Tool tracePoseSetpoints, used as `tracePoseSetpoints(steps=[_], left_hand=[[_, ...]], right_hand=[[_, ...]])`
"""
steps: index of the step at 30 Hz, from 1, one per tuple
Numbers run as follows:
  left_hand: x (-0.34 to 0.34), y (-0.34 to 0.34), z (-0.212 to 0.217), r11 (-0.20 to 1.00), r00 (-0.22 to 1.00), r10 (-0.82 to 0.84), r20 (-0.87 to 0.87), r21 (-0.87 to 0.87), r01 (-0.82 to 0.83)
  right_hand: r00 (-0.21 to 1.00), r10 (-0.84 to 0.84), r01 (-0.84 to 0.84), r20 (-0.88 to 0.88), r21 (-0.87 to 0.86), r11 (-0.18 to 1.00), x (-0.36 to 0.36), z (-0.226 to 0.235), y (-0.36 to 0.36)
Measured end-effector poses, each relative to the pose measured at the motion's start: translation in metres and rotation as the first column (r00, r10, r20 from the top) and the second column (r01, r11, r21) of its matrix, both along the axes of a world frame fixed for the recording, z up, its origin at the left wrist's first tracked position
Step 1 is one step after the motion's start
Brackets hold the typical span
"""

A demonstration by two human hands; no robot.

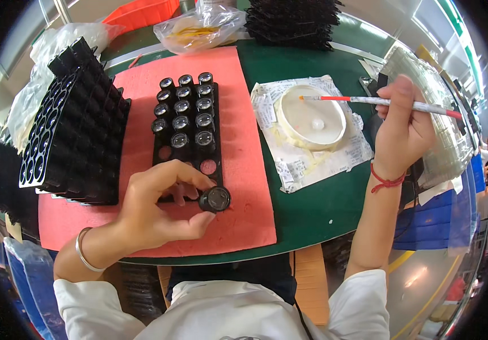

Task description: Applying orange sealant to the edges of small black cylindrical components using a brush.

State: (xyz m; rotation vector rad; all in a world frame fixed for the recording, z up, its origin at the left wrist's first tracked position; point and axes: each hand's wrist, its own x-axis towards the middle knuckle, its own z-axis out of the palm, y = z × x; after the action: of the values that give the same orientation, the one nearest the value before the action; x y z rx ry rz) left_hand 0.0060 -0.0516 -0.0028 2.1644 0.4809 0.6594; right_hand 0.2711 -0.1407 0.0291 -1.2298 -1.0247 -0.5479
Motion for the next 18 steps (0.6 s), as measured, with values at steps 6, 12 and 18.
tracePoseSetpoints(steps=[6,12,18], left_hand=[[-0.003,0.005,-0.005,0.891,0.996,-0.022,0.082,-0.45,0.057],[-0.005,0.008,-0.007,0.788,0.987,0.008,0.158,-0.609,0.091],[-0.006,0.008,0.006,0.667,0.976,0.116,0.185,-0.743,0.061]], right_hand=[[0.994,0.039,-0.041,-0.105,-0.015,0.999,0.001,-0.001,-0.001],[0.909,0.14,-0.066,-0.392,0.195,0.979,0.009,0.01,0.003],[0.6,0.617,-0.446,-0.51,0.427,0.786,0.027,0.014,-0.006]])
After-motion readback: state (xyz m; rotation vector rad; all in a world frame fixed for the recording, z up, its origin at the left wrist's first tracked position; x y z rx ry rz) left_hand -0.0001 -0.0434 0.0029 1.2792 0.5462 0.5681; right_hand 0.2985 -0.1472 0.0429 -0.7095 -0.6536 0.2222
